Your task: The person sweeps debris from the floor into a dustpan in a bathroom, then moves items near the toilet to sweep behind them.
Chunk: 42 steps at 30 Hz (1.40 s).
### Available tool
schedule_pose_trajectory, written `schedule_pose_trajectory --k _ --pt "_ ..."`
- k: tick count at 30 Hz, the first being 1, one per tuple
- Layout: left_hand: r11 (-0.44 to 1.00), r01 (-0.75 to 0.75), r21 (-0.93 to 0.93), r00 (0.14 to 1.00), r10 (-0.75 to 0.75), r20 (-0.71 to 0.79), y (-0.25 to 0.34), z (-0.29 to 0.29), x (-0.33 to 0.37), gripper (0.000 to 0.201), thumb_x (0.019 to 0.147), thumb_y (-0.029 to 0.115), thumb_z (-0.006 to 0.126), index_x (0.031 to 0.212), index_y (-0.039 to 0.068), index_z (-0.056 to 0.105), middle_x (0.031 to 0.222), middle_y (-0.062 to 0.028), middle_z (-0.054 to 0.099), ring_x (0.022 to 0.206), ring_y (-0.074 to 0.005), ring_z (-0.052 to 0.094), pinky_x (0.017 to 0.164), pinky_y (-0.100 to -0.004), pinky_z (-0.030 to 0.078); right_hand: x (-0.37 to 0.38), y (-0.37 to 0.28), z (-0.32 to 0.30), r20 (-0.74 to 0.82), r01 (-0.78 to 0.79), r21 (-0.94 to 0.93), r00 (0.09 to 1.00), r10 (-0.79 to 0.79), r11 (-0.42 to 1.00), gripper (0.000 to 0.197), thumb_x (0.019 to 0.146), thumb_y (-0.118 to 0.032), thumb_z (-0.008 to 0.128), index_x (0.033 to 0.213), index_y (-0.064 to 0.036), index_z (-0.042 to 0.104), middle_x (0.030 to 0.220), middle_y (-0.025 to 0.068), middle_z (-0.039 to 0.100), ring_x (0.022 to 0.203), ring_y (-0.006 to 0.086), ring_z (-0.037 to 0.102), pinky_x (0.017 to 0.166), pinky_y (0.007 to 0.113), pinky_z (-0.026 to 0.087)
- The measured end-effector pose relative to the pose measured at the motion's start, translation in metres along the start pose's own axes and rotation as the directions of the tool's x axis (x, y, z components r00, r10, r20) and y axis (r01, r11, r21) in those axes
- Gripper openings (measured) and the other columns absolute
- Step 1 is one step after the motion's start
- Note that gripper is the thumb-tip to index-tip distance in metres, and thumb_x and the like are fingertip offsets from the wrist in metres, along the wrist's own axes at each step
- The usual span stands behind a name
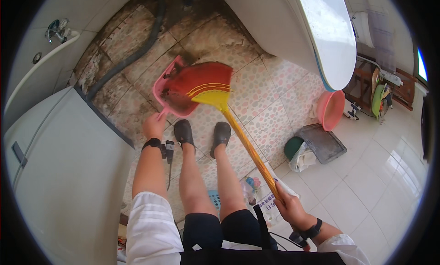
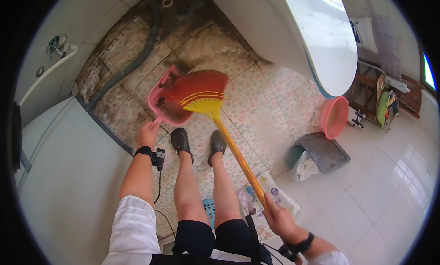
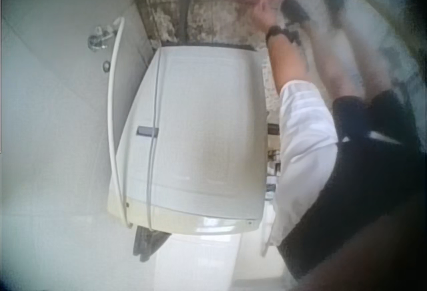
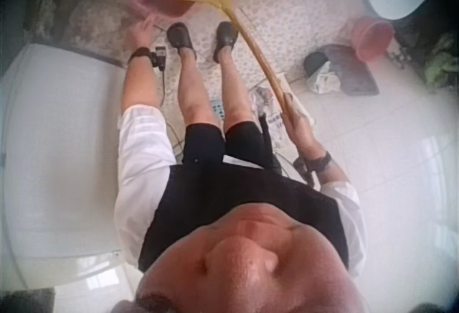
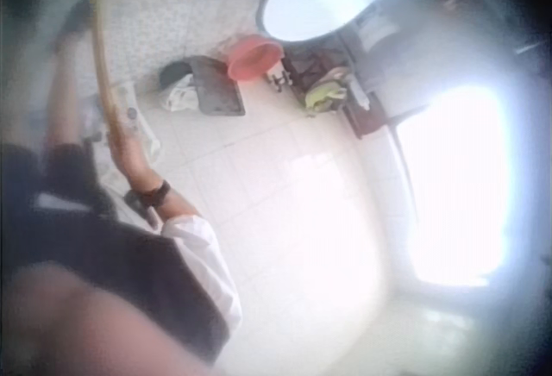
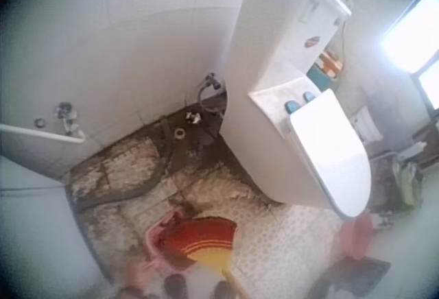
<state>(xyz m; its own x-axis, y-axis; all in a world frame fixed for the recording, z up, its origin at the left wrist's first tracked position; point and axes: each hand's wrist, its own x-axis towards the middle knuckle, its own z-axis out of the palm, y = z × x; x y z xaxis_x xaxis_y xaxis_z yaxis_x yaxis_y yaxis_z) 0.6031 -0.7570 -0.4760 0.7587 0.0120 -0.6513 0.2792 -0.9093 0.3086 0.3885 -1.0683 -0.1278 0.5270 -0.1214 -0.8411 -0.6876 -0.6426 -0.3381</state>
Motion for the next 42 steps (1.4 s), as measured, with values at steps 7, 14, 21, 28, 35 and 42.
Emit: schedule_pose_trajectory --k 7,14,21,28,35,42 --pt "0.963 0.236 0.13 0.97 -0.24 0.021 0.002 0.01 0.006 0.032 0.082 0.042 0.051 0.092 0.015 0.065 0.092 -0.0115 0.066 0.088 -0.0332 0.061 0.076 -0.0441 0.046 -0.046 -0.01 -0.021 0.107 -0.061 -0.059 0.992 0.067 0.996 0.061 0.078 -0.002 0.06 0.134 -0.0005 0.036 0.09 0.0241 0.061 0.078 0.0382 0.062 0.07 0.037 0.049" --pt "0.987 0.158 -0.034 0.987 -0.159 -0.032 -0.014 0.014 0.006 0.039 0.081 0.049 0.052 0.092 0.015 0.065 0.089 -0.0118 0.066 0.087 -0.0339 0.06 0.075 -0.0432 0.044 -0.043 0.002 -0.025 -0.028 -0.133 0.139 0.99 0.138 0.981 0.061 0.082 0.0 0.055 0.138 -0.0032 0.031 0.075 0.0091 0.058 0.052 0.0118 0.053 0.051 0.027 0.047" --pt "0.951 0.059 -0.303 0.99 -0.094 -0.102 -0.016 -0.013 -0.003 0.041 0.077 0.046 0.062 0.087 0.006 0.065 0.076 -0.0119 0.062 0.073 -0.0266 0.058 0.068 -0.0355 0.044 -0.043 0.002 -0.035 -0.055 -0.329 0.398 0.923 0.381 0.856 0.059 0.085 -0.002 0.054 0.138 -0.0055 0.032 0.067 0.0035 0.055 0.049 0.0088 0.05 0.047 0.024 0.045" --pt "0.916 0.076 -0.394 0.994 -0.098 -0.037 0.006 -0.058 0.0 0.044 0.075 0.047 0.064 0.084 0.004 0.066 0.075 -0.0131 0.064 0.073 -0.03 0.061 0.067 -0.0334 0.045 -0.057 0.0 -0.038 -0.018 -0.358 0.5 0.906 0.423 0.789 0.058 0.087 -0.004 0.052 0.14 -0.0077 0.03 0.066 0.001 0.051 0.049 0.0074 0.049 0.044 0.023 0.044" --pt "0.967 -0.064 -0.247 0.995 0.042 -0.093 0.078 -0.122 0.031 0.045 0.076 0.05 0.06 0.085 0.006 0.067 0.082 -0.0151 0.065 0.08 -0.0327 0.061 0.068 -0.0366 0.046 -0.075 0.009 -0.03 0.006 -0.322 0.556 0.924 0.383 0.766 0.059 0.087 -0.005 0.052 0.141 -0.0103 0.028 0.064 0.0004 0.051 0.047 0.0077 0.049 0.044 0.023 0.044" --pt "0.995 -0.05 0.081 0.999 0.049 0.012 0.174 -0.192 0.068 0.053 0.073 0.057 0.057 0.093 0.008 0.068 0.098 -0.0176 0.064 0.094 -0.0355 0.059 0.08 -0.0419 0.045 -0.084 0.01 -0.031 0.008 -0.318 0.64 0.913 0.407 0.7 0.059 0.087 -0.007 0.052 0.141 -0.0106 0.028 0.065 0.0007 0.051 0.047 0.008 0.049 0.044 0.024 0.044"
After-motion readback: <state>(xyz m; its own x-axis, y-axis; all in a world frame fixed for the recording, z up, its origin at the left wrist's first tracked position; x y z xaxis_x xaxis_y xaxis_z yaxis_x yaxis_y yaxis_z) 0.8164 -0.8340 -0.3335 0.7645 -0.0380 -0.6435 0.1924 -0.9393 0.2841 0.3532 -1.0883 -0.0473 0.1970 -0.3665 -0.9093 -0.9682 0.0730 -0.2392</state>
